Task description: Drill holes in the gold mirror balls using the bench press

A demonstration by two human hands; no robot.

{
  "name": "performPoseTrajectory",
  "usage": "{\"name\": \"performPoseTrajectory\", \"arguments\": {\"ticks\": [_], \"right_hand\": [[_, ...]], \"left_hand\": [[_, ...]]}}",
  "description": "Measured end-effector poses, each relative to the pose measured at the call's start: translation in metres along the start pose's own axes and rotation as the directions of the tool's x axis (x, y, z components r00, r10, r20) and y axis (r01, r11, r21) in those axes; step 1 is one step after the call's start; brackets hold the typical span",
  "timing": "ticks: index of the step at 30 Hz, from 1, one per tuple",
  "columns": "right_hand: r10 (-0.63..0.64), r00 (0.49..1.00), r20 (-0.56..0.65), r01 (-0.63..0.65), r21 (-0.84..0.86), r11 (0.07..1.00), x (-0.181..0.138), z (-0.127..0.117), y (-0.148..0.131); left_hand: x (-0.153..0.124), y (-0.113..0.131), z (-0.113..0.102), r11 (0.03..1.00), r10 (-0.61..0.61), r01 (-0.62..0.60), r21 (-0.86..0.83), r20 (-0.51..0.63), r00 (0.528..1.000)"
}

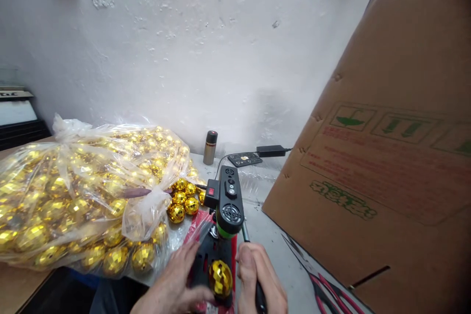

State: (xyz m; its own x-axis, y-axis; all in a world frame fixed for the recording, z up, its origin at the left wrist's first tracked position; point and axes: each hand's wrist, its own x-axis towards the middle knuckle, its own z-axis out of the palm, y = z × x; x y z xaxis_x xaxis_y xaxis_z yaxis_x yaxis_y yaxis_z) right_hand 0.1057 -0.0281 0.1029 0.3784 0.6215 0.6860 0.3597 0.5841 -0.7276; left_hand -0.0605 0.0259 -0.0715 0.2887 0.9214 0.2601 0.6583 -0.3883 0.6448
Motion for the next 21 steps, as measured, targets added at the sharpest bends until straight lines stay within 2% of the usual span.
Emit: {"name": "performPoseTrajectory", "arguments": {"ticks": [3,4,7,12,15,17,19,21], "right_hand": [[-0.043,0.999,-0.002,0.043,0.006,0.999,-0.007,0.000,0.007],[-0.053,0.999,0.008,0.053,0.004,0.999,-0.008,-0.001,0.009],[-0.097,0.993,0.064,0.099,-0.018,0.995,-0.009,-0.007,0.014],[-0.265,0.941,0.210,0.285,-0.068,0.956,-0.001,-0.020,0.019],[-0.328,0.915,0.234,0.357,-0.093,0.929,0.004,-0.023,0.018],[-0.334,0.913,0.233,0.365,-0.105,0.925,0.005,-0.023,0.017],[-0.322,0.916,0.241,0.356,-0.113,0.928,0.005,-0.023,0.016],[-0.317,0.917,0.240,0.352,-0.119,0.928,0.005,-0.022,0.015]], "left_hand": [[0.027,0.000,-0.033,0.984,-0.078,0.113,0.140,-0.231,0.970],[0.039,0.001,-0.042,0.957,-0.124,0.182,0.228,-0.247,0.961],[0.071,0.005,-0.054,0.862,-0.263,0.315,0.398,-0.181,0.948],[0.088,0.008,-0.053,0.889,-0.276,0.292,0.353,-0.096,0.956],[0.080,0.012,-0.059,0.954,-0.202,0.218,0.205,-0.094,0.975],[0.069,0.017,-0.062,0.986,-0.165,0.162,-0.030,-0.148,0.975],[0.052,0.021,-0.060,0.938,-0.229,0.167,-0.303,-0.182,0.956],[0.032,0.025,-0.052,0.822,-0.351,0.250,-0.512,-0.110,0.930]]}}
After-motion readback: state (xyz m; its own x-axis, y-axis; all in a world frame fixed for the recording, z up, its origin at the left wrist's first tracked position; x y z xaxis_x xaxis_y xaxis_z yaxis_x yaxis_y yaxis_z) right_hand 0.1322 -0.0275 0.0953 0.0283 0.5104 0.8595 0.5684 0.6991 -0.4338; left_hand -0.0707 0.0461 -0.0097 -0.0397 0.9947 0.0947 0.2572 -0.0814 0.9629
